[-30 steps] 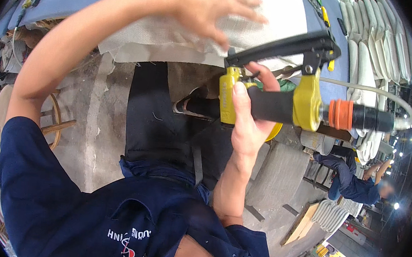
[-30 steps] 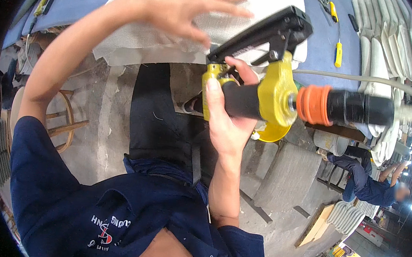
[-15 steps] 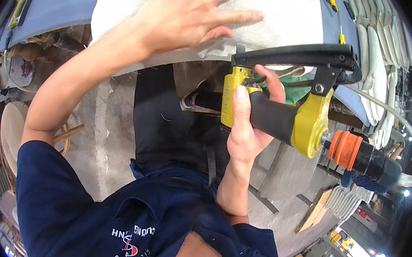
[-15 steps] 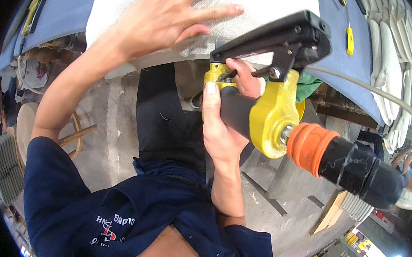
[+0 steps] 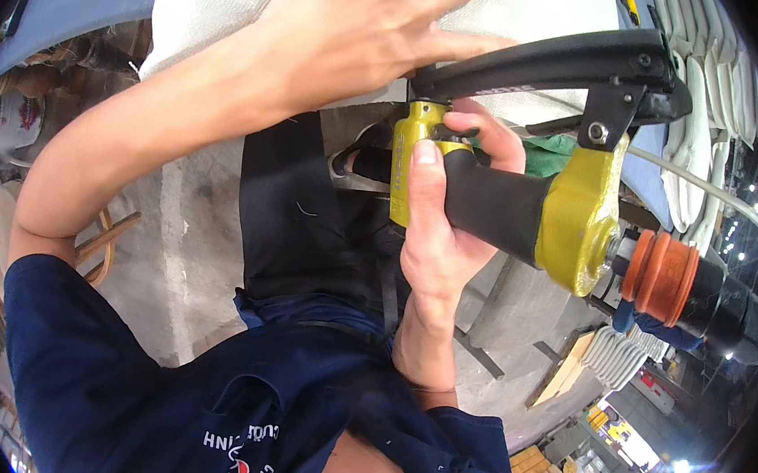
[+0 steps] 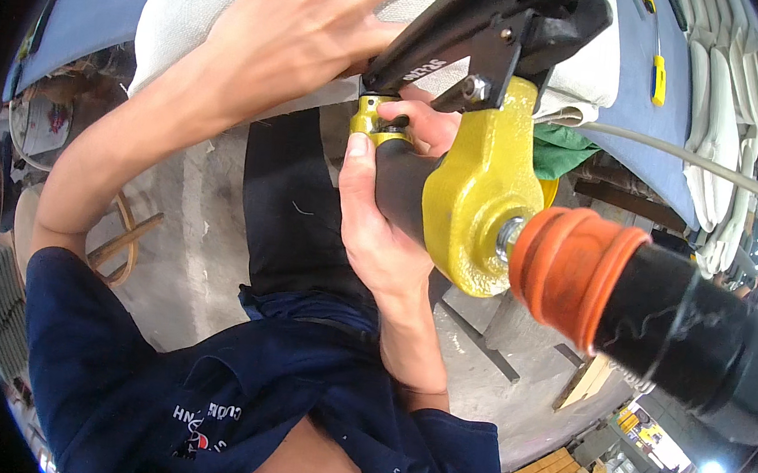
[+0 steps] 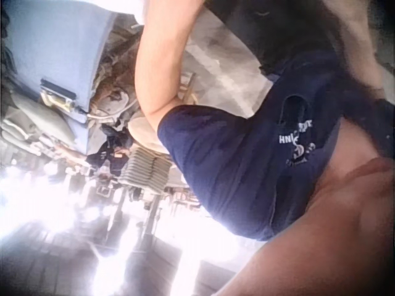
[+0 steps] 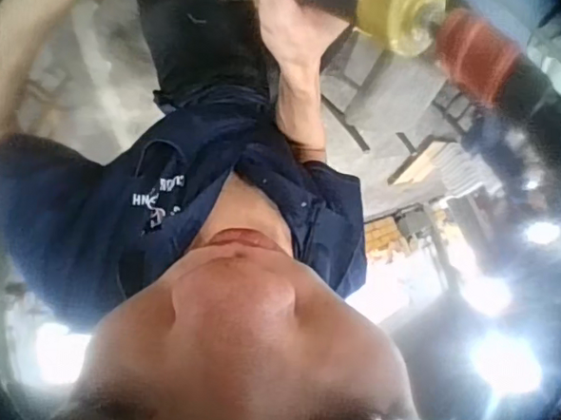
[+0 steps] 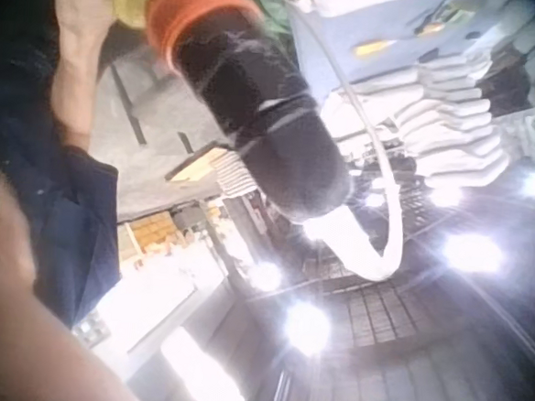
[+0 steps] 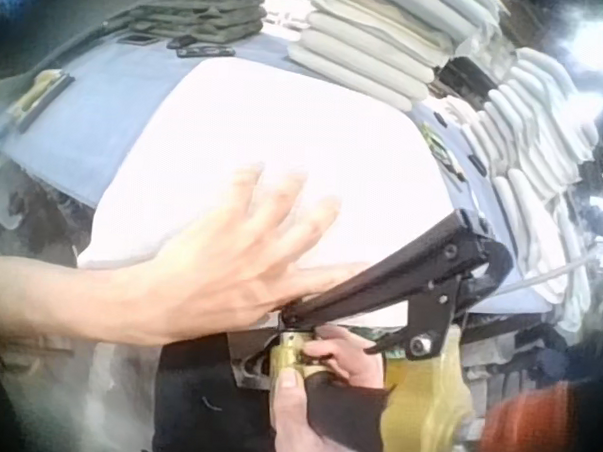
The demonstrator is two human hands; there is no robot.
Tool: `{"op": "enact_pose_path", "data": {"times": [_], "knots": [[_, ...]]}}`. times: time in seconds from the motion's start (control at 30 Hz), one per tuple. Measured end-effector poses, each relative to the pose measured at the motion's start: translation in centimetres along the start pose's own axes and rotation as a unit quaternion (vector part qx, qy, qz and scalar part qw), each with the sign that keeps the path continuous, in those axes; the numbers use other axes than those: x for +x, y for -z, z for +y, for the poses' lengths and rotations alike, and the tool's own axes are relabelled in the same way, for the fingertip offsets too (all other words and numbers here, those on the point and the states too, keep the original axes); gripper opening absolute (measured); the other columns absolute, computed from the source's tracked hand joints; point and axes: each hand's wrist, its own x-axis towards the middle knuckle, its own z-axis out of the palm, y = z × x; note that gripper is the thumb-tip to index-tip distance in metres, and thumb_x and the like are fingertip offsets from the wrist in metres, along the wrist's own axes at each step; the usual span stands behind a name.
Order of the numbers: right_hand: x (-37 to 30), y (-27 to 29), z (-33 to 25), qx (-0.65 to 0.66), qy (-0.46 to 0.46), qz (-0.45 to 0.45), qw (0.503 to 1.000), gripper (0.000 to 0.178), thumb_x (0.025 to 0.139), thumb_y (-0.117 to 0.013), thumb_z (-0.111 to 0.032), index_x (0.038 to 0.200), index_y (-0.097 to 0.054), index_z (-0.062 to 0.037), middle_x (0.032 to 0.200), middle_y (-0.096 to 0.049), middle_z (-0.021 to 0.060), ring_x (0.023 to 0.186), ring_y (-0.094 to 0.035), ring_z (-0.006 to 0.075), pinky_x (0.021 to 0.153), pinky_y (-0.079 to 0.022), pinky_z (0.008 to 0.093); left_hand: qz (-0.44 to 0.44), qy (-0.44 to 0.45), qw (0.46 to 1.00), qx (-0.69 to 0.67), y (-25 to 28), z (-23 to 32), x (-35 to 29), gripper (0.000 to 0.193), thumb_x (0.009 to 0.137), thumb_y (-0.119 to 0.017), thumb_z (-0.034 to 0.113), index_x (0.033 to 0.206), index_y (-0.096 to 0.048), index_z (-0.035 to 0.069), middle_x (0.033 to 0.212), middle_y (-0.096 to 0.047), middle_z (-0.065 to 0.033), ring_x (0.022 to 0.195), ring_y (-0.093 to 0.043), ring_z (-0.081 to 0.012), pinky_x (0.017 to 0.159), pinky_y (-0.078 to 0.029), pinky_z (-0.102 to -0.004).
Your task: The person covers a cushion with white fabric, trims excess material with a utility knife, and secures the fabric using a staple gun. They repeatedly smooth and adjust the fabric to ensure a tight fit while working at a table in a workshop.
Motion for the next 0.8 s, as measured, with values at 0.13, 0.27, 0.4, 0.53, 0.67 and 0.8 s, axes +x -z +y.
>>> {"op": "enact_pose_path", "data": {"times": [0.13, 0.27, 0.4, 0.53, 0.67, 0.8], "knots": [[-0.2, -0.5, -0.6, -0.019, 0.002, -0.015, 1.0, 0.033, 0.095, -0.07, 0.003, 0.126, -0.061, -0.0001, 0.129, -0.062, 0.01, 0.104, -0.06, 0.0118, 0.093, -0.05, 0.027, -0.048, -0.017, 0.998, 0.027, 0.5, -0.3, 0.2, 0.07, 0.102, -0.057, 0.035, 0.168, -0.035, 0.023, 0.162, -0.043, -0.0277, 0.144, -0.047, -0.0503, 0.11, -0.044, -0.0698], [-0.3, -1.3, 0.0, 0.014, 0.03, -0.007, 0.999, 0.034, 0.096, -0.071, 0.002, 0.128, -0.062, -0.0006, 0.126, -0.063, 0.0073, 0.098, -0.059, 0.0086, 0.089, -0.049, 0.0245, -0.013, 0.002, 0.992, 0.129, -0.6, 0.2, 0.1, 0.069, 0.103, -0.055, 0.029, 0.168, -0.036, 0.018, 0.163, -0.042, -0.0281, 0.146, -0.046, -0.0496, 0.112, -0.043, -0.0692], [0.0, -0.8, -0.6, 0.038, -0.008, -0.004, 0.999, 0.038, 0.094, -0.073, 0.004, 0.13, -0.063, 0.0, 0.117, -0.064, 0.0043, 0.097, -0.058, 0.0111, 0.089, -0.049, 0.0276, -0.021, 0.019, 0.997, 0.073, -0.1, 0.1, 0.4, 0.07, 0.102, -0.057, 0.031, 0.168, -0.035, 0.017, 0.167, -0.038, -0.0276, 0.15, -0.04, -0.0506, 0.116, -0.038, -0.0701], [-1.0, 1.2, -1.1, 0.1, -0.044, -0.005, 0.994, 0.041, 0.093, -0.073, 0.003, 0.133, -0.062, 0.0009, 0.125, -0.063, 0.008, 0.113, -0.059, 0.0155, 0.101, -0.047, 0.0314, -0.054, -0.025, 0.988, -0.145, 1.8, -3.7, 0.6, 0.075, 0.103, -0.058, 0.046, 0.168, -0.034, 0.016, 0.171, -0.032, -0.0267, 0.158, -0.028, -0.0483, 0.126, -0.022, -0.0695], [-1.3, 2.9, -2.1, 0.064, -0.056, -0.02, 0.996, 0.04, 0.093, -0.072, 0.001, 0.132, -0.063, 0.001, 0.13, -0.061, 0.0104, 0.119, -0.058, 0.0201, 0.105, -0.046, 0.0355, -0.143, 0.074, 0.943, -0.292, -2.2, -9.6, 3.6, 0.065, 0.112, -0.043, 0.05, 0.166, -0.038, 0.016, 0.173, -0.027, -0.0263, 0.158, -0.026, -0.0496, 0.129, -0.015, -0.0682], [-1.8, 2.9, -2.0, 0.065, -0.044, -0.031, 0.996, 0.043, 0.093, -0.071, 0.002, 0.135, -0.062, -0.0002, 0.13, -0.059, 0.0106, 0.119, -0.056, 0.0213, 0.105, -0.046, 0.0384, -0.055, 0.11, 0.987, -0.102, -0.5, -5.2, 1.7, 0.059, 0.114, -0.037, 0.05, 0.165, -0.041, 0.022, 0.17, -0.032, -0.0266, 0.151, -0.035, -0.0568, 0.124, -0.022, -0.0737]]}}
